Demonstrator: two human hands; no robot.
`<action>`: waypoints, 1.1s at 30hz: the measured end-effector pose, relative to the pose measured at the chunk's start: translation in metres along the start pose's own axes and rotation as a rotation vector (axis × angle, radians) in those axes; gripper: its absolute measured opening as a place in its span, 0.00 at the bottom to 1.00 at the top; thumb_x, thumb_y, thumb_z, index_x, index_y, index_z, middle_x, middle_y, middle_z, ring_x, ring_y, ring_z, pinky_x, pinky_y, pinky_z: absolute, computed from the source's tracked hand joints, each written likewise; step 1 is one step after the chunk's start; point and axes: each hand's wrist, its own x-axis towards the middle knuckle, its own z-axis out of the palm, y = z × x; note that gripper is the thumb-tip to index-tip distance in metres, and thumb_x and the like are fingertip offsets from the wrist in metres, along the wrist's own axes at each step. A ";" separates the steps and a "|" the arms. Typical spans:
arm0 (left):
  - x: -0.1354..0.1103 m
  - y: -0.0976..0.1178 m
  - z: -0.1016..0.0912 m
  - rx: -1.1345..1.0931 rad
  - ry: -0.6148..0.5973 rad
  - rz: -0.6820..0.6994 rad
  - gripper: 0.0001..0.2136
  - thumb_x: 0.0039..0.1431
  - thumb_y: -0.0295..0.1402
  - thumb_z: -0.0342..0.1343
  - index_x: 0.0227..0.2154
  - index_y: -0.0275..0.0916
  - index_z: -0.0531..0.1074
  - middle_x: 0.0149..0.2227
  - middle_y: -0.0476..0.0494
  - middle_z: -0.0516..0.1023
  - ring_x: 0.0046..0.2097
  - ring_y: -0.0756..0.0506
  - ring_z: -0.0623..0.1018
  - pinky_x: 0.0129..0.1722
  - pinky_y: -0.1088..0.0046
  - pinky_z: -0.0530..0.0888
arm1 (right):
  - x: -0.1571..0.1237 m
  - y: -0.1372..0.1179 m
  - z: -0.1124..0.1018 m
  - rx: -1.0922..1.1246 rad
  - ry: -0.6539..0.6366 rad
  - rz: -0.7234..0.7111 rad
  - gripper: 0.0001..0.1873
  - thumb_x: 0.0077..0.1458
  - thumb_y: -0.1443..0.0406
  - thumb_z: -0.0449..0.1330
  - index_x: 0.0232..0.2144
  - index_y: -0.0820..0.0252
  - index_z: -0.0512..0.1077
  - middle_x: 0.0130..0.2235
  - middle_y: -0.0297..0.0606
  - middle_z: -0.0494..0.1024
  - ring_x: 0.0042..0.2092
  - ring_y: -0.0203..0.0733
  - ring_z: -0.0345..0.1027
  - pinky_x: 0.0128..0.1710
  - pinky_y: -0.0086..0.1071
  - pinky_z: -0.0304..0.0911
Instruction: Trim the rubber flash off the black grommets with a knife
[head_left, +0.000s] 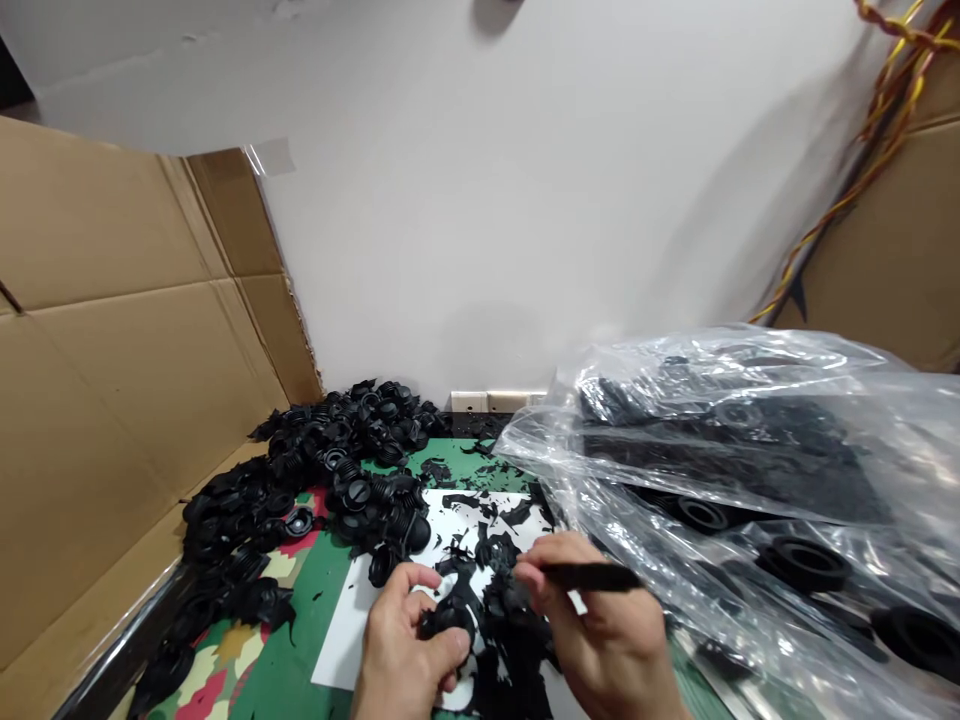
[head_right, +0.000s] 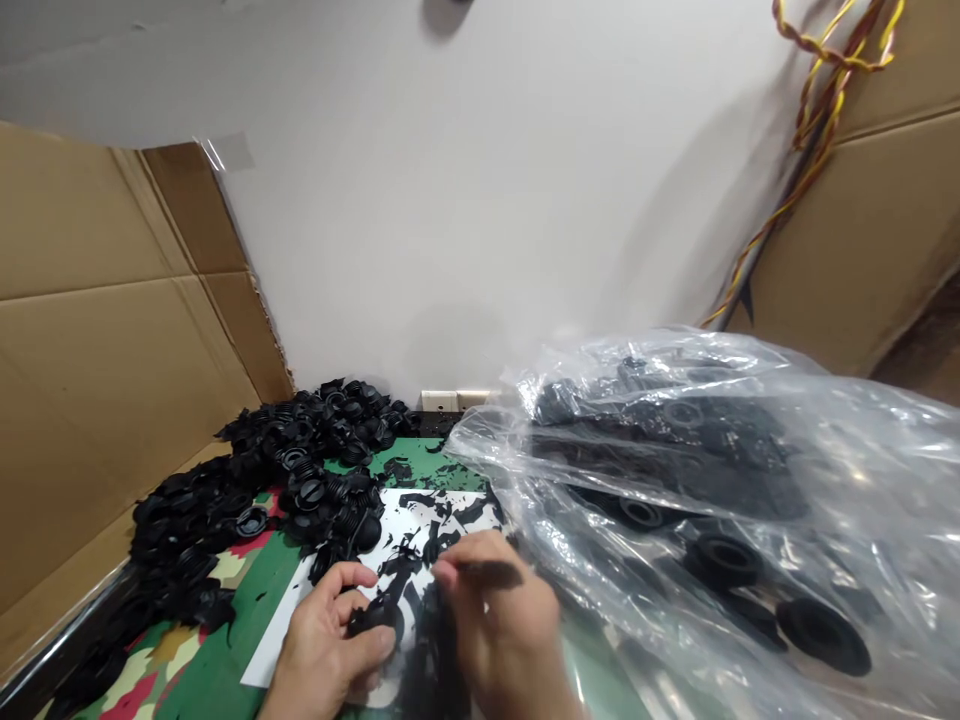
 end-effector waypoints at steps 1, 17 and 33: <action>-0.001 0.001 -0.002 0.006 0.017 -0.016 0.17 0.31 0.24 0.65 0.27 0.39 0.66 0.14 0.62 0.68 0.11 0.57 0.64 0.10 0.84 0.58 | 0.004 0.002 -0.004 -0.022 0.013 0.035 0.05 0.57 0.69 0.55 0.29 0.57 0.68 0.24 0.33 0.71 0.23 0.36 0.66 0.23 0.28 0.62; -0.003 0.001 0.007 -0.046 0.035 0.028 0.14 0.29 0.22 0.65 0.21 0.38 0.66 0.11 0.59 0.71 0.12 0.55 0.66 0.12 0.82 0.63 | -0.003 -0.011 0.012 0.494 -0.145 0.636 0.09 0.48 0.61 0.62 0.28 0.61 0.72 0.22 0.34 0.73 0.23 0.39 0.68 0.23 0.30 0.64; -0.011 0.006 -0.003 -0.173 0.025 0.077 0.20 0.27 0.31 0.72 0.29 0.35 0.77 0.16 0.55 0.73 0.13 0.55 0.70 0.14 0.82 0.68 | 0.006 0.010 -0.002 0.080 -0.136 0.485 0.11 0.53 0.61 0.57 0.23 0.60 0.70 0.20 0.34 0.71 0.21 0.39 0.64 0.22 0.31 0.62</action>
